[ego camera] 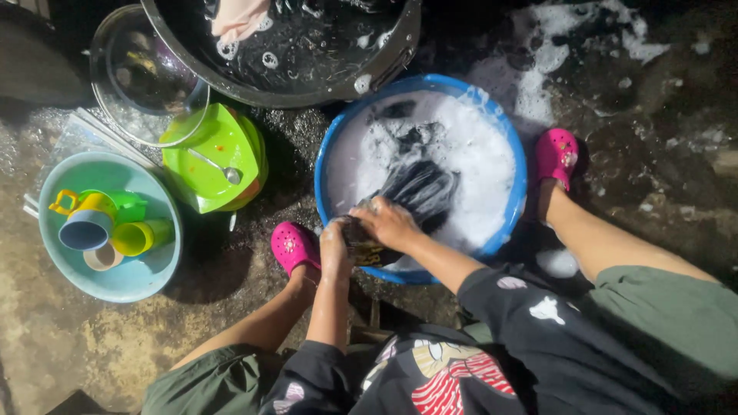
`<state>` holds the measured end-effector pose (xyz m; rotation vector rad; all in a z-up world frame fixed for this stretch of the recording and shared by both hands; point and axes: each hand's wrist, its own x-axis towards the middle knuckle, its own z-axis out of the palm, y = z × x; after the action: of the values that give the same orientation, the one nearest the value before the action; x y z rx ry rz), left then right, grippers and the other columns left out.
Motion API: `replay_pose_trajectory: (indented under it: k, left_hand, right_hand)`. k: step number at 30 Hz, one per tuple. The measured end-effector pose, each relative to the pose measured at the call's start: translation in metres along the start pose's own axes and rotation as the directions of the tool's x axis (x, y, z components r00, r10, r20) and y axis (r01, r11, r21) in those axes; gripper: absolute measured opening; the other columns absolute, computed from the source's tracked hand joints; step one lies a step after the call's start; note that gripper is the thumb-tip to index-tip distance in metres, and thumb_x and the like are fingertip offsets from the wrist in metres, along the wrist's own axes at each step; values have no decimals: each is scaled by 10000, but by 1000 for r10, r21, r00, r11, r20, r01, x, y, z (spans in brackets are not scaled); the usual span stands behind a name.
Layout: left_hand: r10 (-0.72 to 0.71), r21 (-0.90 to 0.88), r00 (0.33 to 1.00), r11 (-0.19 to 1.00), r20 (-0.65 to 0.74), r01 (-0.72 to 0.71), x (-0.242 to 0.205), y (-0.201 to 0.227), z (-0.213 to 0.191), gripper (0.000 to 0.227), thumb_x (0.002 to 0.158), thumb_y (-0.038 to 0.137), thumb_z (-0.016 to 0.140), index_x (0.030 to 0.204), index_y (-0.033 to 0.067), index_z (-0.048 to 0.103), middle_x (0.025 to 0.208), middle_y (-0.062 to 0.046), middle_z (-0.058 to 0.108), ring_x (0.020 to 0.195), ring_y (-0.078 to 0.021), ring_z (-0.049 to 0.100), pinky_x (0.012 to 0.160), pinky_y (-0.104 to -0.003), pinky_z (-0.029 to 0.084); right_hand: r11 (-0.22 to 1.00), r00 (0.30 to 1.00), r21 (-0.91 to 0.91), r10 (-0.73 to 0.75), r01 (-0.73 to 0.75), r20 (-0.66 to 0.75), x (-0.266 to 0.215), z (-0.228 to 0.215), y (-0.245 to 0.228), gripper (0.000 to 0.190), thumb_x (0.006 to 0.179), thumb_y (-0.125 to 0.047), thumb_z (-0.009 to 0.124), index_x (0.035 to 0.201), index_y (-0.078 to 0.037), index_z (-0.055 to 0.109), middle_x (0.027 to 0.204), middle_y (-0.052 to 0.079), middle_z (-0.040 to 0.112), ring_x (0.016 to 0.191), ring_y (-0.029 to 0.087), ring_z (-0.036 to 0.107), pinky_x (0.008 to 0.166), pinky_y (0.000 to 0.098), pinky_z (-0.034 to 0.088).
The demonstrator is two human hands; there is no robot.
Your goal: Hand-washing various items of clothing in a basin of soapy water.
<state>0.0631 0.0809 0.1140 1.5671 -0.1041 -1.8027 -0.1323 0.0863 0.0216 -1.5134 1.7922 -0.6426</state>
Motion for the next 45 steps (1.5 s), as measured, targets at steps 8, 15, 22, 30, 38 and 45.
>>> replay_pose_trajectory:
  k: [8,15,22,30,38,45]
  left_hand:
    - [139,106,984,986,-114,-127,38,-18,-32,324,940,280,535,998,-9,670,884,-98,685,777,-232,641,715,-373,535]
    - [260,189,937,957,-234,-219,34,-8,-37,318,931,296,565,1012,3,658,908,-80,644,829,-211,586,724,-386,481]
    - [844,813,354,-154,404,-562,-7,-8,69,509,874,154,542,1363,17,569,1317,-169,619,1161,-311,616,1066,-367,509]
    - [189,752,765,-430,616,-499,58,-86,105,243,1082,289,500,1139,87,621,1033,-212,710,999,-424,685,833,-525,538]
    - [534,385,708,599,462,-702,10,-4,175,317,1072,314,504,904,49,553,768,-66,532,739,-205,495,703,-389,441]
    - [546,-412,768,818,335,-402,-160,84,209,262,1039,311,533,882,102,550,833,-5,508,785,-140,501,740,-311,465]
  right_hand:
    - [953,971,-249,124,-173,-202,3,-69,14,285,1021,-308,591,1304,-283,588,1069,209,580,799,411,652,615,534,520]
    - [844,985,-508,146,-173,-92,-16,-44,63,301,957,-391,618,1244,-300,624,1174,231,573,853,382,665,651,526,549]
    - [913,779,207,408,-352,-475,-18,-100,184,558,988,-433,739,1343,-60,522,1155,215,630,1031,383,621,873,488,496]
    - [409,811,887,580,-216,-71,-62,-58,171,352,857,-252,696,1128,-64,575,899,61,643,782,170,625,679,303,523]
    - [244,893,906,382,-346,239,-64,11,172,377,858,-167,630,1230,-177,575,919,18,590,711,153,578,586,328,496]
    - [132,995,991,89,23,-35,-75,-88,4,455,783,-135,564,1235,-95,590,1039,65,659,754,159,563,629,269,469]
